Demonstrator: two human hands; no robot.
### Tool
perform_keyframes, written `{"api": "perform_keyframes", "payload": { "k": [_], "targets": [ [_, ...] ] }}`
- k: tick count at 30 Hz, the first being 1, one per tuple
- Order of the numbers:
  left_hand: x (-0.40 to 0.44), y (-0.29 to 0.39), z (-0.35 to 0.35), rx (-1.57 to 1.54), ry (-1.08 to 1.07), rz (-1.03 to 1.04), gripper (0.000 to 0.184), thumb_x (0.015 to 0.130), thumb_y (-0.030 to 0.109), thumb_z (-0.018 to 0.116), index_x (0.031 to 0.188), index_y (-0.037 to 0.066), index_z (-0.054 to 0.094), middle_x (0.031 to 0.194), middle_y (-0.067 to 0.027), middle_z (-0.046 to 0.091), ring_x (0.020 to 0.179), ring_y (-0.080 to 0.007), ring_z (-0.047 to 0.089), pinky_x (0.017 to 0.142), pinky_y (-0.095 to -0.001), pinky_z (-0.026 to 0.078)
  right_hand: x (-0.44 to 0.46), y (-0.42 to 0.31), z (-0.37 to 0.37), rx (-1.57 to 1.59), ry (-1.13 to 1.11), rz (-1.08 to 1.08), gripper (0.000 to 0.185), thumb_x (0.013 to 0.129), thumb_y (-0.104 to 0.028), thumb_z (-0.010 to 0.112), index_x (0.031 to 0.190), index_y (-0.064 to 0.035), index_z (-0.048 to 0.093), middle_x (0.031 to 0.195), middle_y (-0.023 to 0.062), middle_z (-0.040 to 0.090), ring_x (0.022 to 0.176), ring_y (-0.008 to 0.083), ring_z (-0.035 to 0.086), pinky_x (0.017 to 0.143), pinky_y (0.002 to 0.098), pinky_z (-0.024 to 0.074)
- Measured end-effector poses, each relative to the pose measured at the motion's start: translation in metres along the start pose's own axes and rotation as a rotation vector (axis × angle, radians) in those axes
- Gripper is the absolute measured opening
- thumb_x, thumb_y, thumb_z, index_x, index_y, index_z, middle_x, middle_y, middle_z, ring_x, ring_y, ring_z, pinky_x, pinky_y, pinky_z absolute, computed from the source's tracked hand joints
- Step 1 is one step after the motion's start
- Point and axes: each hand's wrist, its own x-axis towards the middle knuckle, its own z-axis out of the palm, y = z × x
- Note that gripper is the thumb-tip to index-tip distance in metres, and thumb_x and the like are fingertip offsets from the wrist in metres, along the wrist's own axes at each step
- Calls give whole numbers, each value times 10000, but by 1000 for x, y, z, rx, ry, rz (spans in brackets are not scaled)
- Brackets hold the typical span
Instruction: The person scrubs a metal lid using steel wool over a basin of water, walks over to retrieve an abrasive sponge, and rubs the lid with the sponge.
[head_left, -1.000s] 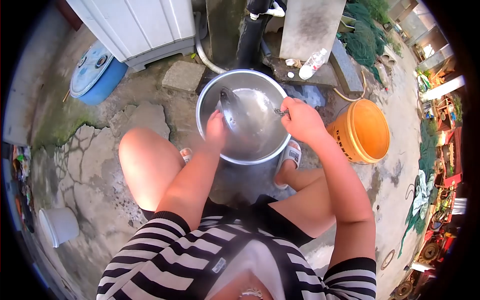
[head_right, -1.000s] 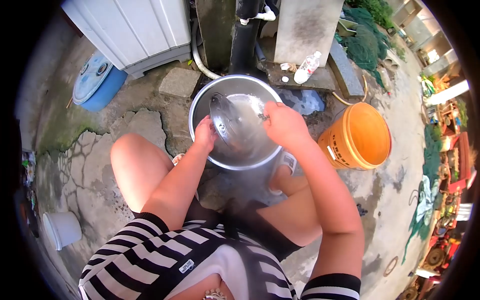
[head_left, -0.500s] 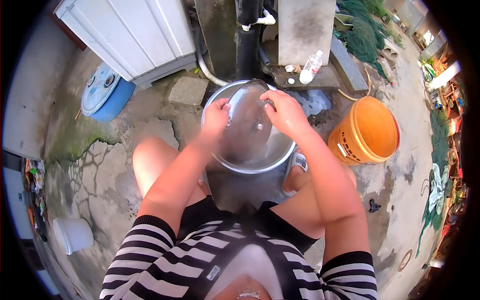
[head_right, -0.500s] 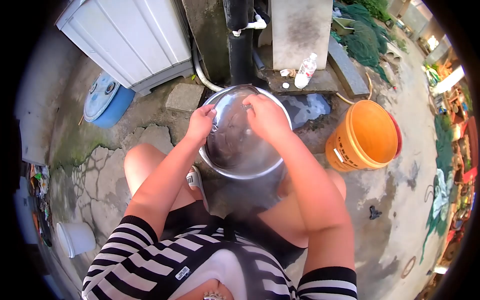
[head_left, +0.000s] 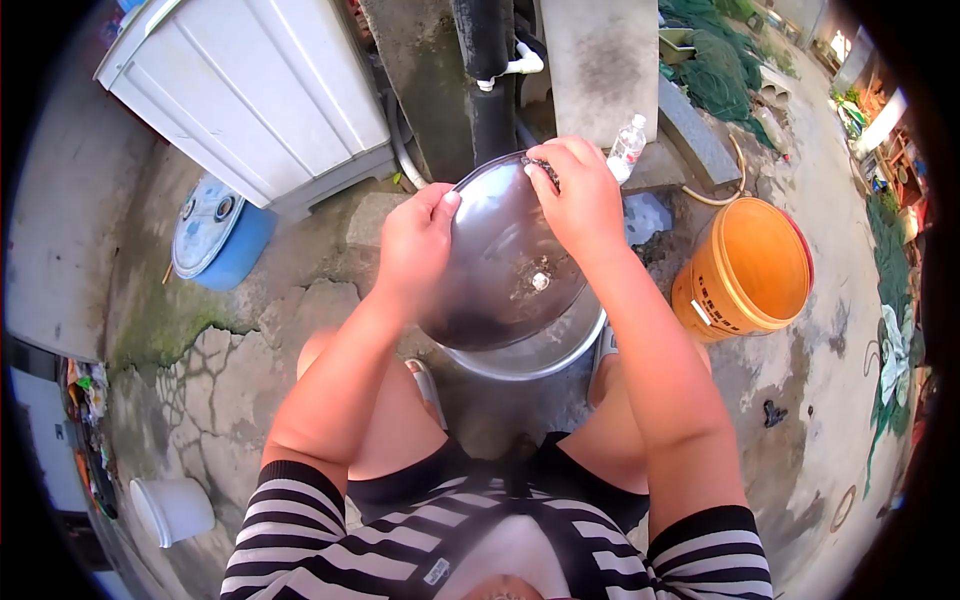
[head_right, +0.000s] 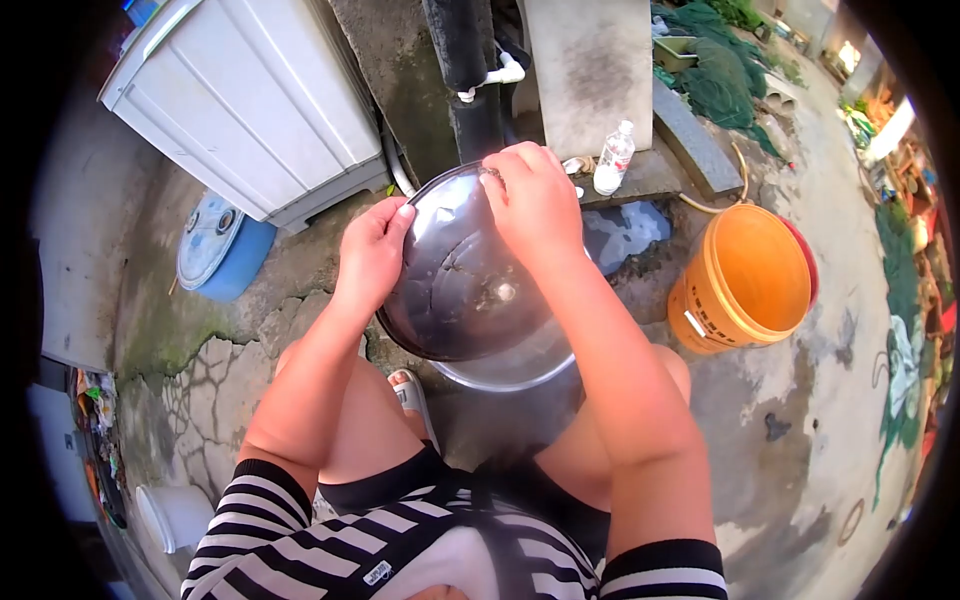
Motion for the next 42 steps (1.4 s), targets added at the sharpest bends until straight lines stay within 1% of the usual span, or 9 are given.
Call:
{"api": "perform_keyframes", "payload": {
  "k": [4, 6, 12, 16, 26, 28, 33, 38, 42],
  "targets": [
    [7, -35, 13, 28, 14, 117, 246, 1097, 202, 599, 1112, 5, 746, 704, 19, 605, 619, -64, 520, 597, -268, 451, -4, -16, 8, 90, -105, -137, 109, 865, -87, 775, 972, -88, 750, 1005, 54, 693, 979, 295, 670, 867, 431, 565],
    [2, -23, 13, 0, -7, -25, 247, 1098, 203, 598, 1111, 8, 748, 705, 22, 605, 620, -66, 522, 600, -270, 454, -3, -11, 14, 16, -37, -139, 88, 876, -87, 765, 961, -88, 743, 984, 66, 678, 967, 304, 665, 862, 437, 563],
    [4, -25, 5, -191, -77, -140, 265, 1100, 194, 601, 1188, -11, 744, 865, 22, 697, 759, -59, 585, 720, -258, 500, -2, -3, 33, 23, -62, 42, 89, 882, -98, 760, 963, -75, 732, 963, 90, 654, 981, 318, 664, 862, 446, 555],
    [1, -32, 5, -288, -135, -121, 287, 1112, 187, 580, 1242, -18, 732, 938, 16, 720, 815, -65, 606, 773, -255, 513, -8, -24, 40, 116, -142, -143, 114, 863, -80, 790, 964, -54, 742, 988, 90, 672, 991, 310, 670, 870, 411, 554],
    [3, -44, 2, -453, -203, -183, 313, 1118, 155, 536, 1296, -44, 701, 1085, -55, 747, 946, -109, 654, 889, -276, 521, -12, -28, 53, 113, -146, -179, 61, 846, -66, 731, 889, -38, 699, 967, 89, 645, 974, 318, 644, 835, 431, 550],
    [3, -43, 2, -456, -211, -228, 318, 1118, 156, 533, 1301, -45, 698, 1080, -58, 748, 943, -111, 658, 884, -275, 523, -3, -9, 51, -68, -75, -97, 30, 864, -54, 711, 890, -40, 709, 963, 98, 647, 960, 320, 639, 831, 431, 553],
    [3, -49, 6, -494, -220, -246, 309, 1120, 165, 532, 1284, -39, 698, 1055, -55, 744, 916, -108, 661, 855, -272, 529, -17, -38, 52, 139, -165, -220, 81, 872, -90, 753, 904, -47, 692, 950, 101, 633, 951, 321, 639, 824, 430, 544],
    [4, -50, 7, -528, -231, -233, 288, 1121, 166, 533, 1237, -37, 701, 1022, -44, 738, 886, -99, 655, 824, -267, 528, -8, -7, 50, 4, -49, 15, 103, 877, -71, 767, 948, -49, 694, 953, 116, 633, 947, 357, 649, 831, 449, 541],
    [-2, -44, 12, -393, -159, -188, 292, 1121, 175, 536, 1232, -26, 717, 1009, -35, 737, 886, -96, 646, 823, -262, 519, -18, -28, 50, 139, -103, -139, 112, 874, -63, 767, 934, -55, 674, 940, 118, 616, 932, 351, 643, 825, 444, 539]
  ]
}}
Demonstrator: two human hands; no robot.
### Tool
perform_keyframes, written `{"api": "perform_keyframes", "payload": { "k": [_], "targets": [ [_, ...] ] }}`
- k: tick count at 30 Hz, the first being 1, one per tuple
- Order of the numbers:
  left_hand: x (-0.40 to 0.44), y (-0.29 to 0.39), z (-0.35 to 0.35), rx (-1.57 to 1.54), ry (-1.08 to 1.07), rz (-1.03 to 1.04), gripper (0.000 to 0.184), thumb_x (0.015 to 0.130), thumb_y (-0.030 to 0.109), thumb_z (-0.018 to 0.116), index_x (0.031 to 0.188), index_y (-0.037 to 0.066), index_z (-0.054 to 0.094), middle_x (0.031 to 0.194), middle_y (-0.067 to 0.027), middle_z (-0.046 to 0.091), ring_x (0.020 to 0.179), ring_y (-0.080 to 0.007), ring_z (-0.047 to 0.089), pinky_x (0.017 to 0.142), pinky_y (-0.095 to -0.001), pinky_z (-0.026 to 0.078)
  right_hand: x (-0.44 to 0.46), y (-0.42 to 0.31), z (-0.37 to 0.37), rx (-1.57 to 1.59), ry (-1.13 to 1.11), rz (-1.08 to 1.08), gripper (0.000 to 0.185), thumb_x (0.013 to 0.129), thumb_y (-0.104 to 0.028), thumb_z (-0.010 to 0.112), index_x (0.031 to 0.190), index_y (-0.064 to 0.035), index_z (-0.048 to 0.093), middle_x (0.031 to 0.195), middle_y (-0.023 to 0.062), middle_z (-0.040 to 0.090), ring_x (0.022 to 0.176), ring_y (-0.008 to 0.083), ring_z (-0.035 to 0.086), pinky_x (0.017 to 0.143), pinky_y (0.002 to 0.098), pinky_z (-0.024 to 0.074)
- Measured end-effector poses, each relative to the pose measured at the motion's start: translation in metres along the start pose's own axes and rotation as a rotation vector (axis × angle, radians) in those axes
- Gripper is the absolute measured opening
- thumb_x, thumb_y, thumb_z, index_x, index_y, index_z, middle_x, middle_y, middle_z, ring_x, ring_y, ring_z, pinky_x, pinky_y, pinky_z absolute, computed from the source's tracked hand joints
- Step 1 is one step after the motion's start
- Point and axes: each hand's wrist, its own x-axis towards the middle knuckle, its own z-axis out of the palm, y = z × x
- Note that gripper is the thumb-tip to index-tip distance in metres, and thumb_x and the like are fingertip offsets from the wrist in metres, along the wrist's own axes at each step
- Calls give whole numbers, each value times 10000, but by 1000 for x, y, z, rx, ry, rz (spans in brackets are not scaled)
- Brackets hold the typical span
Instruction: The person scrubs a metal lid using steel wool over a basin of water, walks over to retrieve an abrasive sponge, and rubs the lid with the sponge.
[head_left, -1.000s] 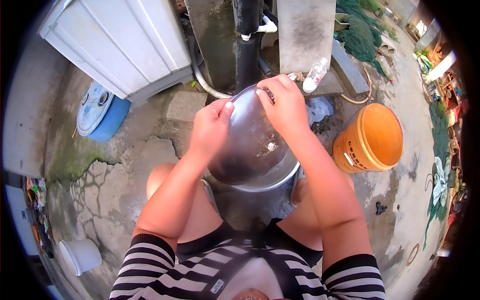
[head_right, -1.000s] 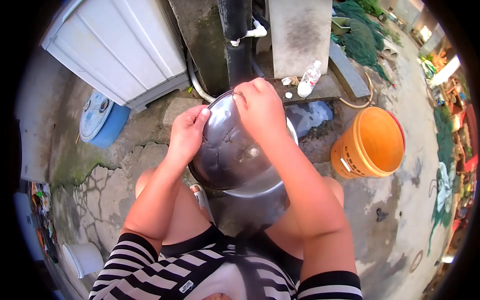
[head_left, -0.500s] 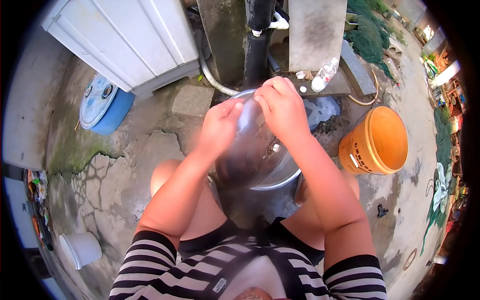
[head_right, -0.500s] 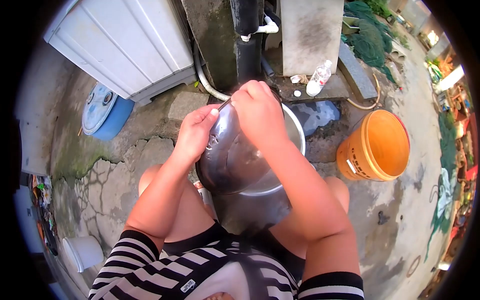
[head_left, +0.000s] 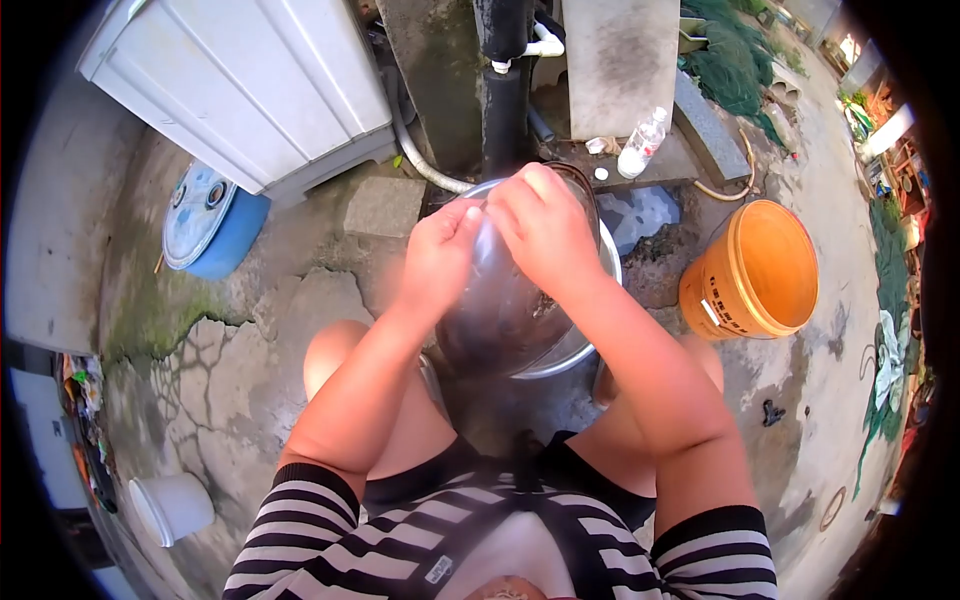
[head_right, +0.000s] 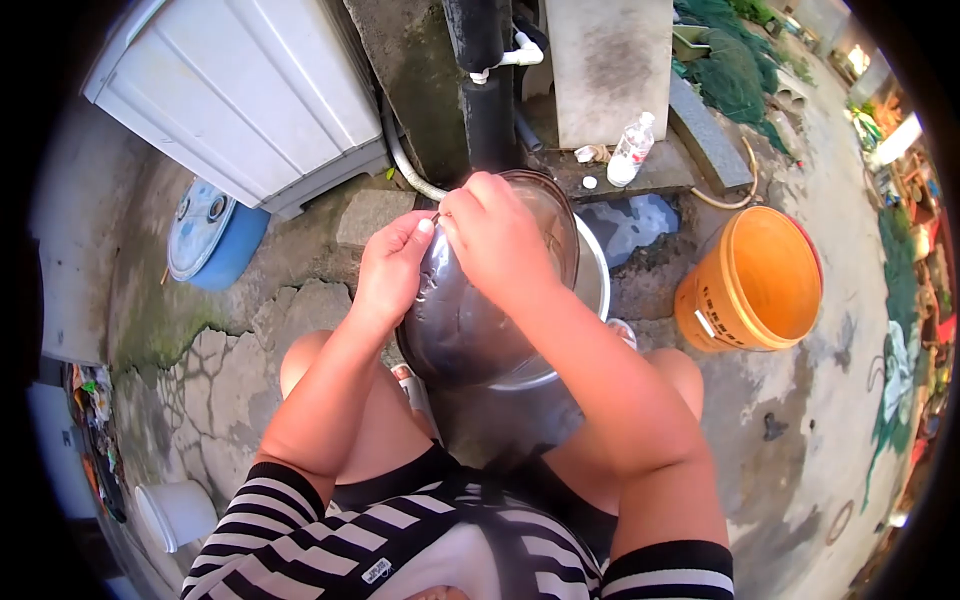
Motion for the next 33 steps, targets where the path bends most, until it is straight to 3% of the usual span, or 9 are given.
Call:
{"api": "perform_keyframes", "payload": {
  "k": [1, 6, 11, 15, 18, 24, 27, 30, 33],
  "targets": [
    [-3, 7, 0, 77, 1, 43, 293, 1121, 177, 537, 1233, -23, 720, 1006, -34, 736, 887, -96, 644, 826, -262, 517, -3, 0, 3, 26, -18, -80, 110, 879, -64, 761, 933, -59, 665, 936, 120, 611, 921, 349, 641, 821, 438, 539],
    [-7, 10, 1, 160, 39, 64, 288, 1112, 171, 554, 1258, -7, 727, 1016, -33, 740, 905, -101, 640, 856, -274, 517, 9, 42, -9, -222, 67, 227, 82, 919, -94, 734, 957, -62, 669, 947, 126, 614, 947, 351, 635, 831, 462, 534],
    [-2, -7, -1, 293, 47, 236, 293, 1107, 158, 562, 1288, -13, 715, 1037, -49, 747, 939, -103, 649, 887, -283, 523, -3, 4, -3, -23, -1, -40, 116, 916, -101, 739, 959, -44, 647, 965, 142, 620, 971, 372, 639, 854, 456, 535],
    [-4, 2, -4, 260, 23, 205, 310, 1116, 167, 560, 1314, -24, 702, 1073, -47, 749, 978, -109, 656, 909, -276, 520, 3, 51, -9, -180, 55, 242, 141, 912, -97, 741, 960, -44, 620, 959, 145, 611, 966, 373, 628, 853, 481, 526],
    [-7, 6, -4, 169, 14, 212, 328, 1121, 185, 563, 1329, -32, 694, 1110, -45, 745, 1002, -115, 655, 926, -274, 518, 15, 71, -23, 27, 77, 667, 194, 923, -111, 747, 1063, -42, 631, 1080, 146, 667, 1093, 385, 630, 942, 460, 521],
    [-5, 8, -21, -51, -53, 118, 376, 1133, 218, 543, 1371, -50, 654, 1185, -74, 729, 1054, -129, 653, 960, -276, 512, 11, 93, -33, -303, 121, 160, 188, 991, -230, 682, 1077, -63, 679, 1103, 142, 707, 1049, 392, 655, 939, 436, 526],
    [-2, 6, -27, -149, -94, 20, 355, 1144, 233, 508, 1311, -37, 666, 1147, -58, 721, 1031, -122, 645, 948, -269, 506, 15, 88, -49, 22, -122, 385, 191, 1020, -253, 634, 1070, -81, 697, 1040, 143, 693, 1026, 367, 660, 920, 436, 527],
    [0, 6, -32, -95, -102, 20, 302, 1140, 223, 523, 1254, -7, 681, 1098, -13, 710, 985, -100, 617, 915, -264, 497, 17, 74, -50, 20, -98, 377, 168, 1021, -224, 626, 1083, -85, 697, 1012, 149, 672, 1048, 339, 653, 910, 433, 522],
    [-3, 16, -26, 267, -71, 163, 253, 1134, 211, 538, 1217, 28, 692, 1030, 20, 701, 930, -87, 586, 880, -260, 489, 19, 54, -51, 24, -171, 254, 142, 1000, -197, 662, 1077, -83, 699, 1024, 136, 669, 1035, 350, 654, 915, 438, 527]
  ]
}}
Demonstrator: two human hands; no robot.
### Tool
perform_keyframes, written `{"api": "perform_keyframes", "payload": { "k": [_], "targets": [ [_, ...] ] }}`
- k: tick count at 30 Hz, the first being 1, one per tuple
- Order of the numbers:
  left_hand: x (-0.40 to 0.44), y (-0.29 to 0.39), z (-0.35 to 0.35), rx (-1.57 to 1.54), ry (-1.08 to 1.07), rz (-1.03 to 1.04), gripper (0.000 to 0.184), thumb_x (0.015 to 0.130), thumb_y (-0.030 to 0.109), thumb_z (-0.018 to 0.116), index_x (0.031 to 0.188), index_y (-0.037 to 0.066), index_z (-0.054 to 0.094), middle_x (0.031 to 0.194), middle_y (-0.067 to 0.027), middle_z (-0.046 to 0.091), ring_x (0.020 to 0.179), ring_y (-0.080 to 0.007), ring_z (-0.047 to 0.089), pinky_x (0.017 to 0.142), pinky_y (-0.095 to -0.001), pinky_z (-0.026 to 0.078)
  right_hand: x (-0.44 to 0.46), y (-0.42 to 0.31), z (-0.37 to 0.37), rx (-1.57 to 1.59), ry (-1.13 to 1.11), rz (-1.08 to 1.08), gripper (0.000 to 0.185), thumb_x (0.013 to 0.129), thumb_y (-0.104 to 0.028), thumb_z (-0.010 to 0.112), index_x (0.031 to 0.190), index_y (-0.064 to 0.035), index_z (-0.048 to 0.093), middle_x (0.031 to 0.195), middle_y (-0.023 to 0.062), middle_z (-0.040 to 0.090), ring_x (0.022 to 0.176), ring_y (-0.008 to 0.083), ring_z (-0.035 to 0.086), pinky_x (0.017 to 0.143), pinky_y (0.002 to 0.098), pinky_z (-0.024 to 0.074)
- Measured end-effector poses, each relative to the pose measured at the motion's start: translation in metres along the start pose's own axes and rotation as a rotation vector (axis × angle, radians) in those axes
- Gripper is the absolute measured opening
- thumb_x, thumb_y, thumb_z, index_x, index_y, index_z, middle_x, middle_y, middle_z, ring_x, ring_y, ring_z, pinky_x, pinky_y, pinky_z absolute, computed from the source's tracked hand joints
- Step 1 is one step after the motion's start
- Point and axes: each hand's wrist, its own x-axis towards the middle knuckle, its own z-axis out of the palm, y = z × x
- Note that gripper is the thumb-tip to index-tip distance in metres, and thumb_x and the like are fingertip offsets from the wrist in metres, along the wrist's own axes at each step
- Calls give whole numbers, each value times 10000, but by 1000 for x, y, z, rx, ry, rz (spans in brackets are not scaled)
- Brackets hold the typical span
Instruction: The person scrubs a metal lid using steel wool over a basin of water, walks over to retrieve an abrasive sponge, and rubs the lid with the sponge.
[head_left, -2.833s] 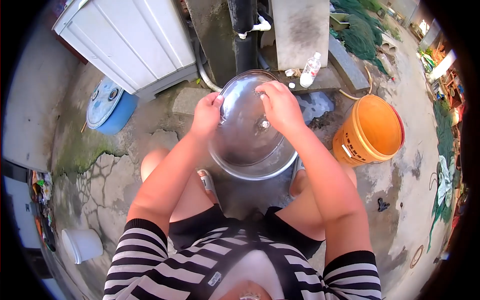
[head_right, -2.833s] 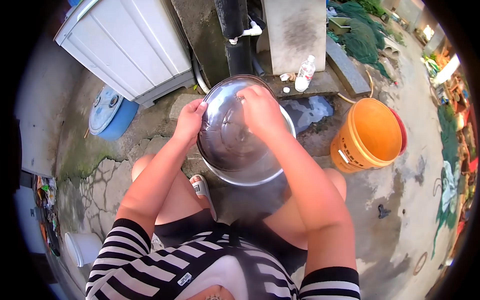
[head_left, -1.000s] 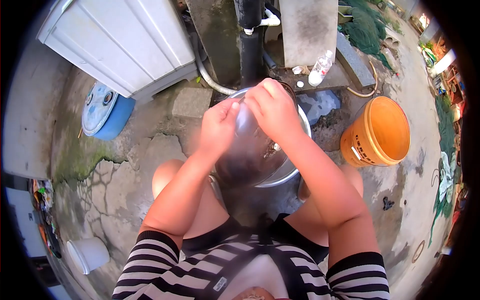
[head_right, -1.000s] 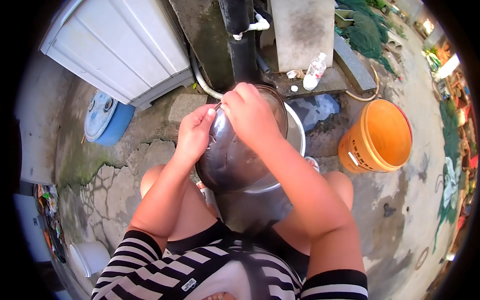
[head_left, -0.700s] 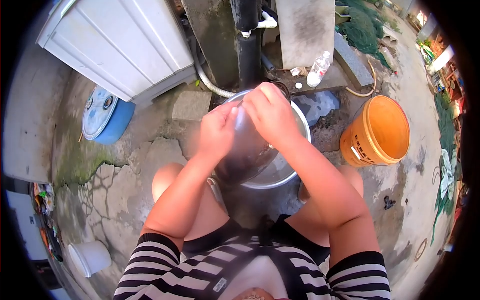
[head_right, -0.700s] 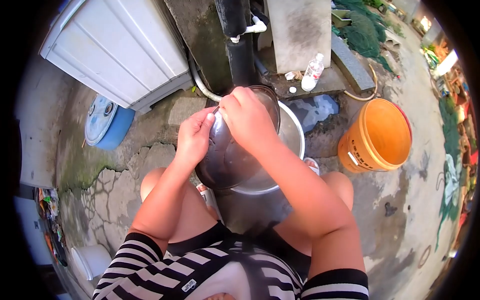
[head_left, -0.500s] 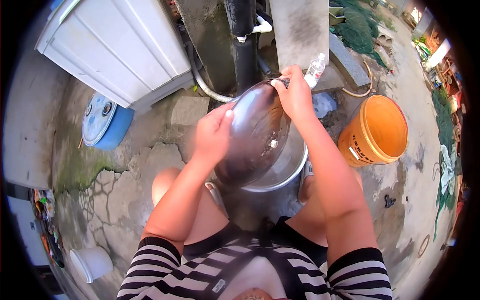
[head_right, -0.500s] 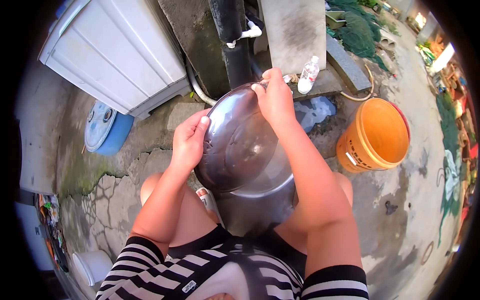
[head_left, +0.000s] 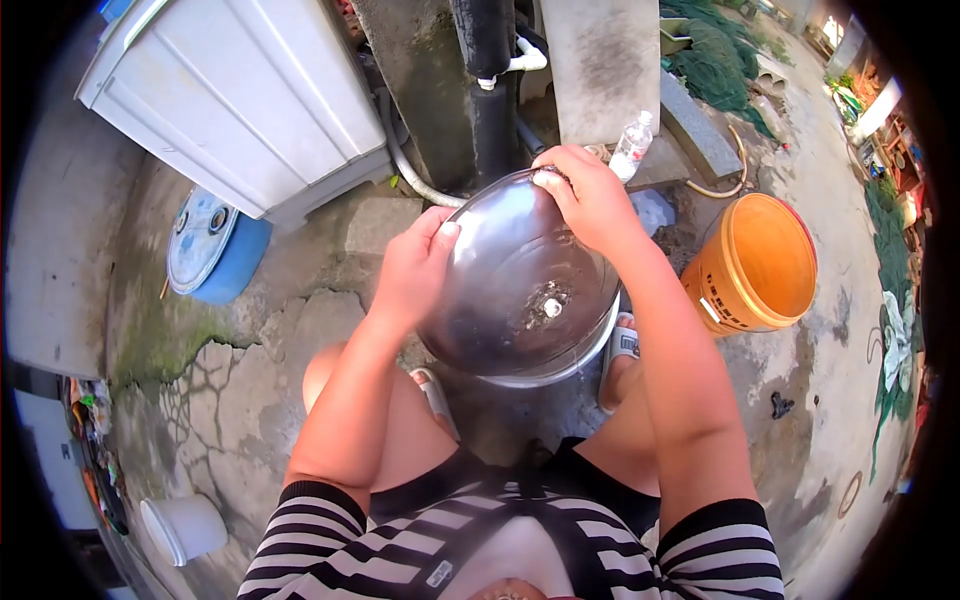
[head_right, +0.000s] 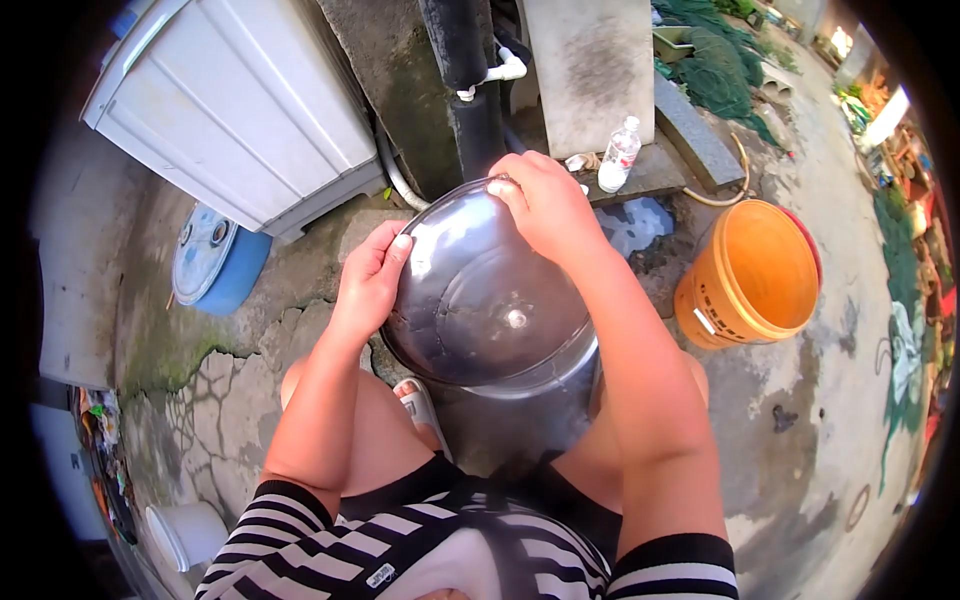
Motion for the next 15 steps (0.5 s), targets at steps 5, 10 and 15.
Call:
{"api": "perform_keyframes", "payload": {
  "k": [5, 10, 15],
  "targets": [
    [-1, 1, 18, 335, 83, 102, 220, 1103, 201, 578, 1151, 24, 700, 733, -121, 604, 689, -128, 575, 685, -334, 503, -12, -14, 23, -50, 59, -96, 156, 951, -142, 726, 1070, -52, 679, 1097, 147, 666, 1081, 368, 641, 950, 445, 526],
    [2, 9, 18, 202, 148, 130, 234, 1106, 208, 579, 1125, 14, 708, 732, -58, 613, 684, -122, 561, 675, -316, 494, -5, -1, 27, -62, 293, 82, 149, 929, -109, 746, 1024, -42, 654, 1086, 154, 629, 1006, 359, 641, 892, 444, 528],
    [-4, 2, 24, 147, 121, 51, 249, 1113, 215, 574, 1153, 13, 714, 761, -6, 624, 709, -101, 555, 688, -298, 491, -16, -26, 40, 75, 235, -71, 92, 907, -91, 756, 951, -45, 689, 997, 109, 632, 962, 322, 654, 849, 399, 542]
  ]
}}
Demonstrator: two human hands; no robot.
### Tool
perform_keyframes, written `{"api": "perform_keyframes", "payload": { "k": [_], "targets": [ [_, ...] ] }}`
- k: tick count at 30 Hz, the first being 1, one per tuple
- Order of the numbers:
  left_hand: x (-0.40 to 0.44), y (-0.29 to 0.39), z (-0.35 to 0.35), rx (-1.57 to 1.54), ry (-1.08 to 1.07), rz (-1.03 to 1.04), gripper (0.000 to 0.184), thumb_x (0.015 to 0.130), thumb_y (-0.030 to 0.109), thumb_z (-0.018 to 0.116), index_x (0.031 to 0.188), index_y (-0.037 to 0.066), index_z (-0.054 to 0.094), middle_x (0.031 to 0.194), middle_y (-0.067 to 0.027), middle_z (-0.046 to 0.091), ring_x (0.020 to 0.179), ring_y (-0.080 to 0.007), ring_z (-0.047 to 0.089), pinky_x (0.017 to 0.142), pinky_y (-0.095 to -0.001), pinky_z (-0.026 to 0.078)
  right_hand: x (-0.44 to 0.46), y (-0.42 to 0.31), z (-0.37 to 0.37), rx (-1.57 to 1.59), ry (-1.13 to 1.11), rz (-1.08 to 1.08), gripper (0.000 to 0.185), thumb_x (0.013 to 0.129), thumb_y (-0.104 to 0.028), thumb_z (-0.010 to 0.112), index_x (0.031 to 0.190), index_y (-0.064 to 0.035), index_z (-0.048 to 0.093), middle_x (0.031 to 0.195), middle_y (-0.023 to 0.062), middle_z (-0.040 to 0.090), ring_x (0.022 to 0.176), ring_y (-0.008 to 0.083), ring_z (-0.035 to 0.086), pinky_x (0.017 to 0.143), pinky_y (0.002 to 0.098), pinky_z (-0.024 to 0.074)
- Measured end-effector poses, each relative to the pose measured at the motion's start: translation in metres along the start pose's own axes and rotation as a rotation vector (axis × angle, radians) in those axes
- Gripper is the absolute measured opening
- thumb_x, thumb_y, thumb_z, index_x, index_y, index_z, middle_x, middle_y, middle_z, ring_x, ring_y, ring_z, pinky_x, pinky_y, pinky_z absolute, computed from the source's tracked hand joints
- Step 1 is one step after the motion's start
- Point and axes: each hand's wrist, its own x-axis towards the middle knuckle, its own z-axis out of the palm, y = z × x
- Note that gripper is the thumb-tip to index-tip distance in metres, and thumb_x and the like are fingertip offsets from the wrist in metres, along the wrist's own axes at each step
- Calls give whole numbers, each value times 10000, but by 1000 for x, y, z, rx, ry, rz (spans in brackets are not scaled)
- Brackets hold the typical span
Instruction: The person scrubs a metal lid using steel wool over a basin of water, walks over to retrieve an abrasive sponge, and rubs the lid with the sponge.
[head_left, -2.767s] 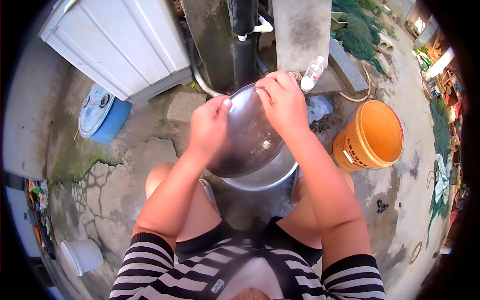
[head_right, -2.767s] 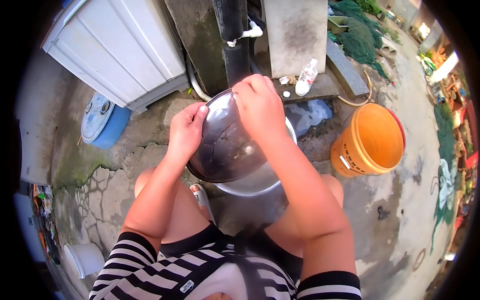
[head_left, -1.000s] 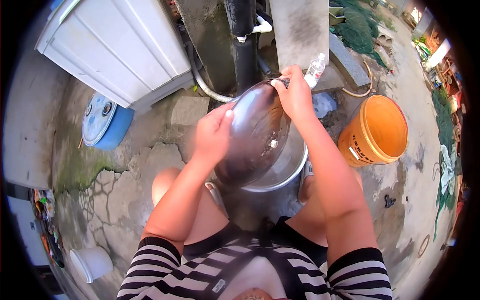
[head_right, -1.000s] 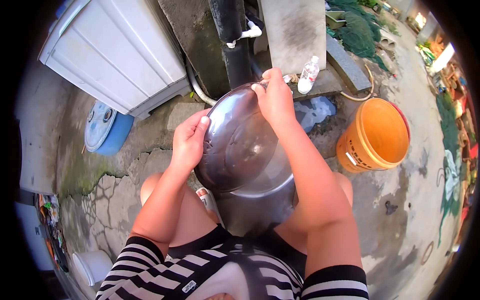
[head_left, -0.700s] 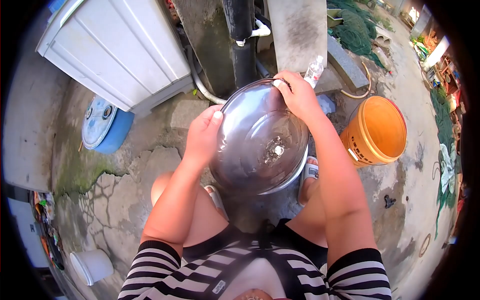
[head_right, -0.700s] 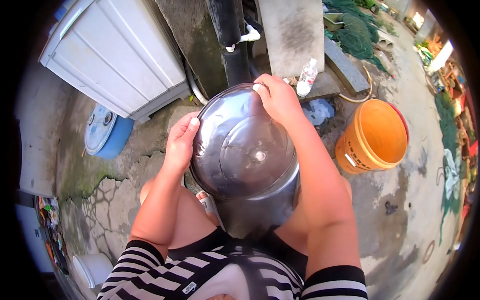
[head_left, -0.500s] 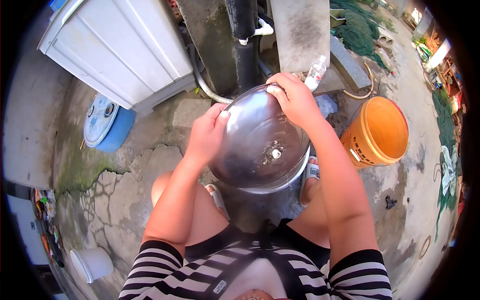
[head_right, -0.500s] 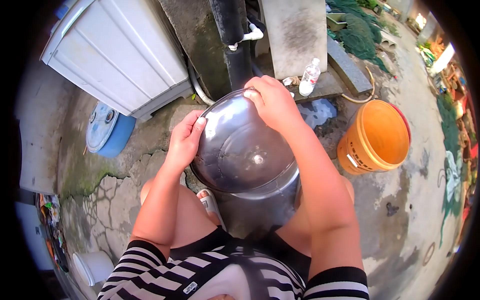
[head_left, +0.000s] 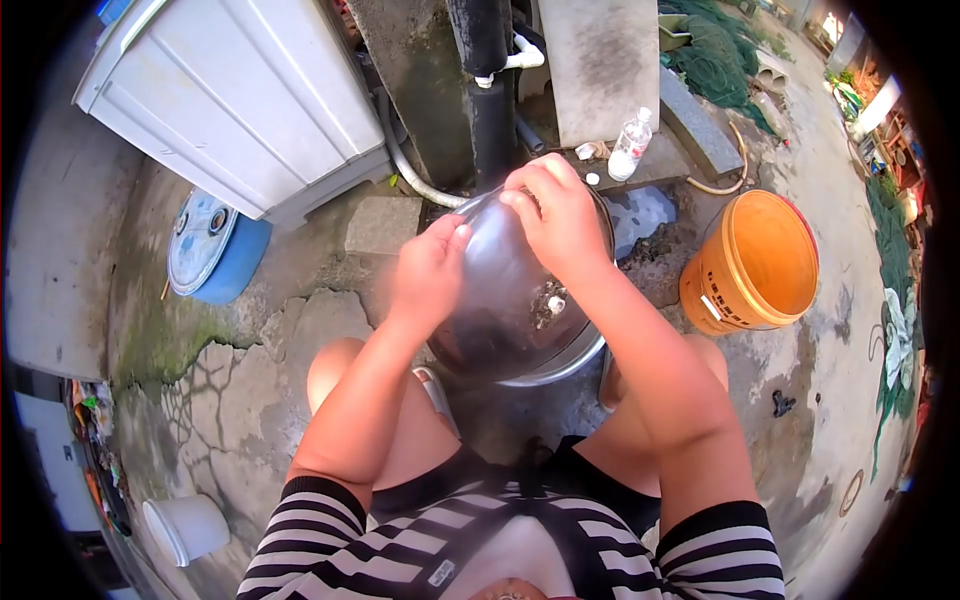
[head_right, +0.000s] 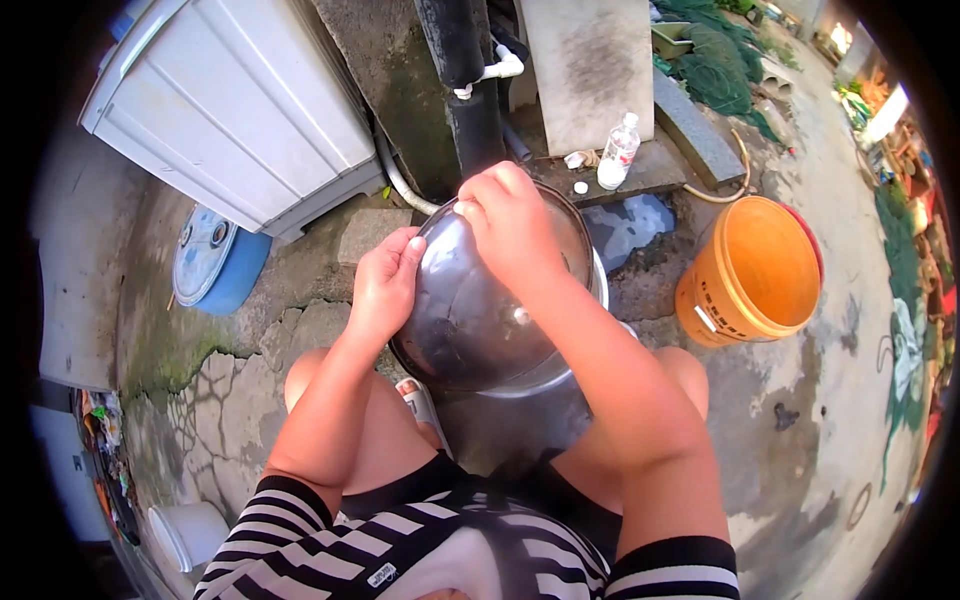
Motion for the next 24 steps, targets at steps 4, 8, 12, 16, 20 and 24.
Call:
{"api": "perform_keyframes", "payload": {
  "k": [4, 8, 12, 16, 20, 24],
  "targets": [
    [0, 4, 0, 22, -31, -96, 267, 1080, 225, 576, 1174, 8, 700, 867, -215, 694, 766, -311, 676, 761, -390, 531, 4, 7, -3, -84, 38, -48, 96, 882, -74, 759, 947, -37, 698, 978, 117, 636, 918, 330, 659, 824, 406, 548],
    [2, -6, 3, -21, 12, -28, 263, 1075, 213, 580, 1200, 19, 705, 871, -220, 697, 777, -321, 699, 757, -392, 540, 9, 19, 0, -172, 90, -29, 98, 883, -80, 761, 937, -36, 693, 961, 118, 638, 939, 334, 655, 839, 419, 544],
    [-4, -1, 0, 75, 1, -22, 249, 1093, 205, 585, 1195, 23, 721, 813, -100, 673, 744, -181, 621, 727, -327, 523, 2, -2, 2, -84, 37, -201, 90, 877, -61, 755, 928, -38, 686, 961, 119, 632, 947, 332, 645, 855, 439, 543],
    [-3, 2, -2, 47, -8, -34, 265, 1064, 193, 591, 1250, 54, 718, 962, -237, 728, 851, -383, 723, 792, -414, 553, 11, 23, -3, -211, 65, 13, 100, 884, -66, 751, 953, -41, 682, 978, 122, 638, 959, 345, 645, 868, 440, 541],
    [-4, 0, -2, 153, 1, 40, 269, 1060, 195, 599, 1259, 58, 719, 981, -234, 736, 898, -396, 733, 811, -421, 557, -2, -5, 4, -107, 14, -166, 97, 884, -62, 753, 926, -27, 673, 959, 117, 632, 955, 341, 648, 856, 432, 544],
    [-3, -2, -1, 108, 10, 37, 266, 1055, 188, 605, 1256, 59, 722, 996, -229, 742, 917, -403, 735, 820, -424, 560, 11, 20, -7, -183, 25, 78, 93, 882, -43, 748, 928, -33, 668, 939, 121, 621, 931, 336, 647, 844, 424, 542]
  ]
}}
